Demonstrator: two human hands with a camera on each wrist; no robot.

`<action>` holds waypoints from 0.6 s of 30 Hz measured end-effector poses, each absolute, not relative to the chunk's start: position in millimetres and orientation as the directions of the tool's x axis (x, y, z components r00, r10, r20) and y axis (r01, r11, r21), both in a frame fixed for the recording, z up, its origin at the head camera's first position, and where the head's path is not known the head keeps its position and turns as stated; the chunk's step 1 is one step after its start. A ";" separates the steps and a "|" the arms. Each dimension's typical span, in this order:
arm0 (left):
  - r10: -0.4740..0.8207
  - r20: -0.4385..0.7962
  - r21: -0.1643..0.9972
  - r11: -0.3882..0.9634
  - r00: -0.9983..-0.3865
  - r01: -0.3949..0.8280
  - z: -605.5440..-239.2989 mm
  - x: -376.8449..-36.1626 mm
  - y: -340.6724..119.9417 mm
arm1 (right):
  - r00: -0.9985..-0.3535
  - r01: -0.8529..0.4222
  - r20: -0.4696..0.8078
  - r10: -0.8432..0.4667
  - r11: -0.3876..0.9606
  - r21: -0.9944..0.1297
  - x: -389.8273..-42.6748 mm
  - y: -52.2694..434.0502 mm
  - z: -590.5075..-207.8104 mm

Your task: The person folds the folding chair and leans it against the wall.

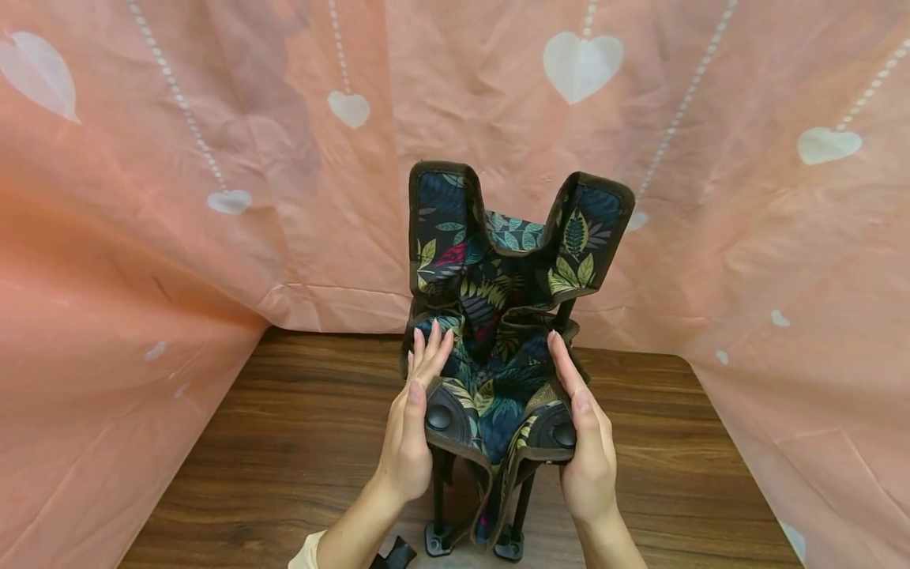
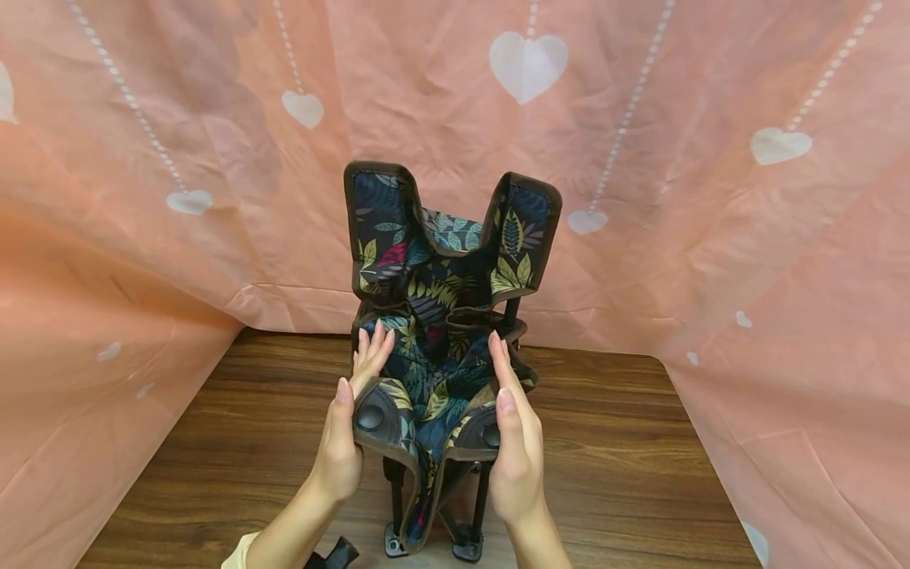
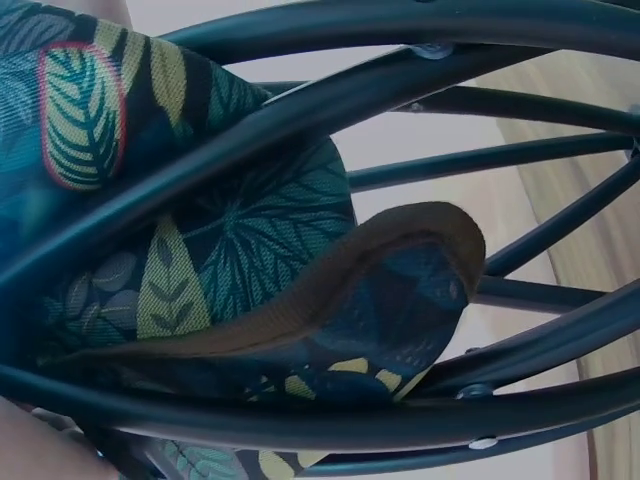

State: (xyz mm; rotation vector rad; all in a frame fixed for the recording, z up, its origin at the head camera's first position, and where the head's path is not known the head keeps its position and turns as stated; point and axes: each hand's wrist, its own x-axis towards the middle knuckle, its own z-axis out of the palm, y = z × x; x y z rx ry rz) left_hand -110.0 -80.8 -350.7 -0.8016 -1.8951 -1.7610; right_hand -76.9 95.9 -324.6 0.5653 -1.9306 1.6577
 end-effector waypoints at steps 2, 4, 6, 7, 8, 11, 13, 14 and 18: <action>0.110 0.675 0.732 0.015 -0.729 0.681 -351.7 -110.3 -79.7 | -0.775 -0.615 0.631 0.043 0.178 -0.768 -76.2 95.3 -324.8; 0.097 0.693 0.717 0.009 -0.715 0.697 -352.3 -110.8 -78.9 | -0.776 -0.611 0.629 0.052 0.187 -0.770 -75.7 94.9 -324.7; 0.088 0.706 0.706 0.003 -0.703 0.709 -352.6 -111.4 -78.3 | -0.776 -0.608 0.627 0.063 0.191 -0.771 -75.2 94.4 -324.3; 0.086 0.707 0.704 0.001 -0.702 0.710 -352.7 -111.6 -78.1 | -0.783 -0.596 0.617 0.075 0.192 -0.779 -74.5 93.8 -324.0; 0.085 0.707 0.705 -0.002 -0.702 0.710 -352.8 -111.6 -78.0 | -0.787 -0.590 0.612 0.084 0.190 -0.785 -73.9 93.3 -323.9; 0.079 0.695 0.717 -0.002 -0.715 0.697 -353.4 -110.9 -78.6 | -0.793 -0.577 0.600 0.101 0.191 -0.794 -72.1 92.1 -323.4; 0.075 0.686 0.726 0.003 -0.724 0.688 -353.5 -110.2 -79.6 | -0.799 -0.564 0.592 0.110 0.207 -0.799 -70.0 92.2 -322.5; 0.074 0.685 0.726 0.011 -0.724 0.688 -353.6 -110.0 -80.3 | -0.799 -0.560 0.591 0.109 0.223 -0.798 -69.0 92.8 -322.0; 0.081 0.691 0.716 0.058 -0.718 0.696 -352.5 -109.8 -84.1 | -0.797 -0.550 0.598 0.083 0.312 -0.775 -65.0 98.5 -321.2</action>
